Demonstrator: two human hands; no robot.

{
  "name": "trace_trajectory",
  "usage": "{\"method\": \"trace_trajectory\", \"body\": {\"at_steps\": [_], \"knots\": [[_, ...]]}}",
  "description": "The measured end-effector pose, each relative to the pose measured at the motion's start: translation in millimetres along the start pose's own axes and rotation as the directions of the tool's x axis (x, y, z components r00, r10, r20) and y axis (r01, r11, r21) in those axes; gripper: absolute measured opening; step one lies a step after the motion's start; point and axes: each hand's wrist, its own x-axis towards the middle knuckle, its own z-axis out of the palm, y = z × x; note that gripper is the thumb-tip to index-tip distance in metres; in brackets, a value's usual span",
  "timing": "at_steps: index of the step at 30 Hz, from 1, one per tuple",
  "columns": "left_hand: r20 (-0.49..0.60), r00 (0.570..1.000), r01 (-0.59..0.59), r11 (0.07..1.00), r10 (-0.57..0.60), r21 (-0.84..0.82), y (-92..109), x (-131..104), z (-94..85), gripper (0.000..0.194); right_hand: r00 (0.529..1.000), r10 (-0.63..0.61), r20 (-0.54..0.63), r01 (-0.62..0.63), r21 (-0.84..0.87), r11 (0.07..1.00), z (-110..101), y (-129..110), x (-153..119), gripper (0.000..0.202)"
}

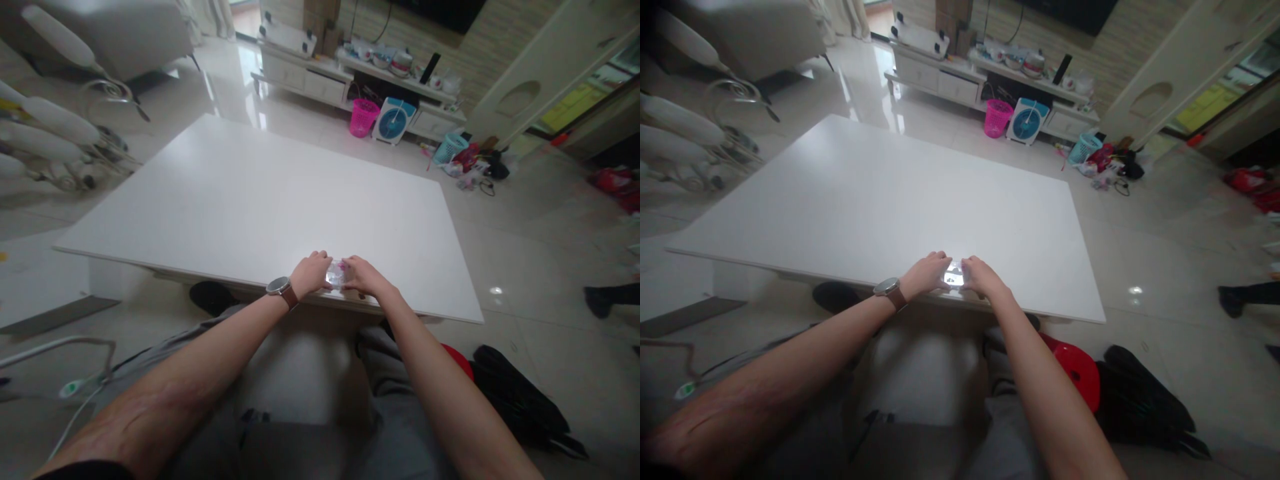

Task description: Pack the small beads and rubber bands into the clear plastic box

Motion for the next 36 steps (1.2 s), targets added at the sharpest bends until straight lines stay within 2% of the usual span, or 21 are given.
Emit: {"method": "trace_trajectory", "body": {"at_steps": [7,11,14,17,19,21,24,26,28,30,33,36], "knots": [[0.030,0.999,0.032,0.999,-0.031,-0.008,1.7,5.4,1.3,0.052,0.995,0.093,-0.018,-0.095,-0.173,0.980,2.6,-9.1,3.5,0.055],[0.042,0.998,0.036,0.999,-0.036,0.003,3.9,5.6,2.3,0.052,0.996,0.087,-0.001,-0.086,-0.166,0.982,4.5,-10.7,4.5,0.052],[0.025,0.999,0.029,1.000,-0.029,0.001,3.6,6.6,4.3,0.050,0.998,0.066,-0.002,-0.066,-0.111,0.992,5.3,-7.0,4.9,0.048],[0.069,0.998,0.016,0.996,-0.010,-0.091,-2.0,12.3,-0.9,0.050,0.999,0.046,-0.020,-0.044,0.051,0.998,0.3,-2.4,3.4,0.065],[0.116,0.993,0.037,0.973,-0.011,-0.230,-8.4,17.2,-11.4,0.058,0.998,0.043,-0.042,-0.032,0.235,0.971,-8.0,-1.4,0.7,0.077],[0.137,0.990,0.087,0.897,-0.029,-0.434,-15.2,19.7,-27.3,0.069,0.996,0.055,-0.067,-0.020,0.448,0.894,-19.1,-3.2,-3.2,0.078],[0.196,0.981,0.144,0.672,0.002,-0.727,-21.4,15.8,-56.0,0.074,0.988,0.076,-0.134,0.044,0.718,0.695,-35.1,-12.1,-9.9,0.068],[0.237,0.971,0.183,0.541,0.030,-0.821,-20.9,9.7,-73.8,0.074,0.977,0.097,-0.189,0.108,0.835,0.539,-42.6,-22.0,-14.1,0.056],[0.244,0.966,0.192,0.400,0.085,-0.896,-16.5,3.9,-87.2,0.066,0.963,0.134,-0.233,0.165,0.908,0.386,-47.1,-34.6,-17.8,0.045],[0.216,0.970,0.182,0.259,0.108,-0.948,-9.5,0.3,-94.9,0.056,0.940,0.178,-0.290,0.232,0.929,0.289,-49.7,-48.7,-21.7,0.042],[0.171,0.985,0.170,0.064,0.015,-0.983,3.4,-0.7,-96.4,0.053,0.852,0.276,-0.445,0.349,0.875,0.336,-51.9,-69.1,-27.3,0.041],[0.128,0.989,0.128,0.000,-0.079,-0.992,15.9,1.9,-90.8,0.062,0.761,0.355,-0.544,0.405,0.825,0.395,-52.3,-84.1,-29.5,0.035]]}}
